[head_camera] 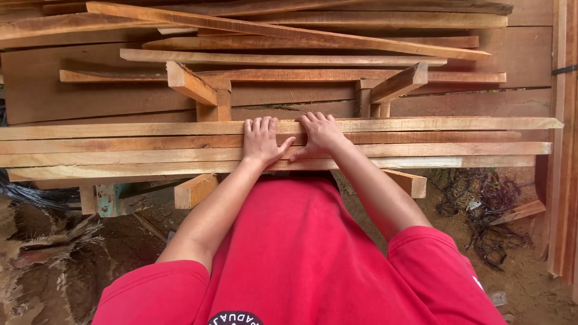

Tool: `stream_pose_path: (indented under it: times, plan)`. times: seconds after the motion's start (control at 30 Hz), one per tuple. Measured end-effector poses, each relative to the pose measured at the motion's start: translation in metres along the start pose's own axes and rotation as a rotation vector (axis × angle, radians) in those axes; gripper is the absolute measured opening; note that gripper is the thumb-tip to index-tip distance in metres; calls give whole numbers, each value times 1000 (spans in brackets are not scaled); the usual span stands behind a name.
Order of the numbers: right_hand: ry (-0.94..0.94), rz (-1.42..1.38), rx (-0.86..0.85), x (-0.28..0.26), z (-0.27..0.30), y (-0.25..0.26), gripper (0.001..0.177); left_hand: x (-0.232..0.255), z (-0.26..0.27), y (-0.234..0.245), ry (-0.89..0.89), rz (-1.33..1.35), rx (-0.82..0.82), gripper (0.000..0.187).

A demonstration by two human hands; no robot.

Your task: Sorting and bundling wooden planks in a workshop.

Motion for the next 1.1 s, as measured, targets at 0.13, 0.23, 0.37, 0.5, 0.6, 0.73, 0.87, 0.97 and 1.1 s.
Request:
stream_pose_path:
  times: [0.13, 0.23, 0.37, 0.5, 0.6, 0.73, 0.87, 0.97, 1.1]
  plan:
    - [45, -127, -87, 5, -2, 21, 114, -11, 5, 0, -36, 68, -150, 97]
    - [27, -235, -233, 6, -11, 28, 119, -7, 16, 24, -194, -114, -340, 141]
    - [-96, -260, -292, 4, -34, 24, 94, 6, 33, 26, -268, -277, -224, 123]
    - [-113, -324, -398, -14, -34, 54, 99, -3, 41, -11, -280, -284, -231, 125]
    - [-116, -343, -402, -16, -30, 64, 98, 0, 37, 6, -309, -295, -244, 125]
    - [-115, -349, -381, -2, -41, 40, 94, -3, 39, -12, -324, -305, -235, 126]
    - [-110, -368, -348, -7, -35, 37, 92, -5, 48, -16, -308, -285, -164, 124]
    - [-115, -398, -318, -2, -35, 38, 89, -6, 42, -18, -295, -289, -118, 125]
    - [-122, -390, -309, 0, -36, 33, 86, -2, 39, 1, -284, -255, -125, 130]
Point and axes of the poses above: each hand's wrist, its own z-axis away from the middle knuckle, its own y-axis out of the back of the hand, x = y × z, the point moved 2 cm from there along -z, towards the middle knuckle, and after that the axes turned 10 degrees about y, right-handed, at the moved point
